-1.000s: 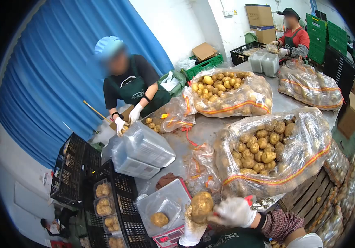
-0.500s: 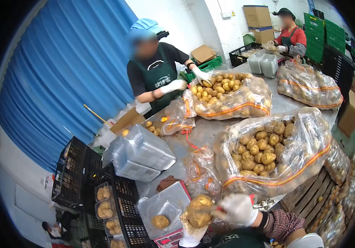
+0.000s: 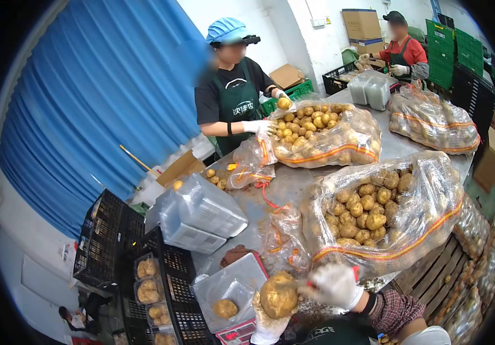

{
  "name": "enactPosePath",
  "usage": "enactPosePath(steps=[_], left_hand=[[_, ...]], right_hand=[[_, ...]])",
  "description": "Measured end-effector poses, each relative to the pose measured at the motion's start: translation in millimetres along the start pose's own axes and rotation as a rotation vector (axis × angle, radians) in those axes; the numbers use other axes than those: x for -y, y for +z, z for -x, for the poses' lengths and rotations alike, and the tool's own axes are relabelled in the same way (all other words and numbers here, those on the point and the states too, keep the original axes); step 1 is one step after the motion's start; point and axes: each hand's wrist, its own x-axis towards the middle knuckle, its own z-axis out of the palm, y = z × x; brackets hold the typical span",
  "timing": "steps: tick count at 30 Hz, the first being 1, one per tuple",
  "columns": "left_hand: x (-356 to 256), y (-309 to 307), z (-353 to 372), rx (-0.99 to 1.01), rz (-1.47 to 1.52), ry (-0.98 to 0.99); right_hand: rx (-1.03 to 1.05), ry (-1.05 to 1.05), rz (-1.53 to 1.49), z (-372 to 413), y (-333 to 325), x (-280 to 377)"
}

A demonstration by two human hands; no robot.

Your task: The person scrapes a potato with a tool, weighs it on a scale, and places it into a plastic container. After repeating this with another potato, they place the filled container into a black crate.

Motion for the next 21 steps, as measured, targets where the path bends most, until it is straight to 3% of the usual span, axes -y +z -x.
enactPosePath(steps=[2,5,7,9,10,11,13,15,18,19,21], left_hand=[[1,6,0,-0.018,0.025,0.02],[2,3,0,-0.035,-0.003,0.045],[4,1,-1,0.048,0.044,0.096],[2,3,1,0.126,0.109,0.07],[0,4,2,0.172,0.095,0.083],[-2,4,3,0.218,0.081,0.097],[-5,3,5,0.181,0.005,0.17],[-7,3,8,0.132,-0.057,0.251],[-10,1,12,0.016,-0.116,0.301],[-9,-3,12,-0.001,-0.104,0.319],[-1,-10,13,-0.038,-0.279,0.363]], right_hand=[[-0.084,0.046,0.092,-4,-2,-5],[0.023,-0.105,0.063,-3,-7,22],[-0.092,0.055,0.015,-11,-7,8],[-0.072,0.235,0.027,-10,6,-13],[0.029,0.357,-0.075,-6,9,-13],[0.026,0.35,-0.077,0,16,-14],[0.288,0.542,-0.238,19,42,-19],[0.355,0.505,-0.361,56,81,-22],[0.686,0.497,-0.145,57,88,-6],[0.7,0.473,-0.145,49,78,1],[0.513,0.481,-0.726,32,53,21]])
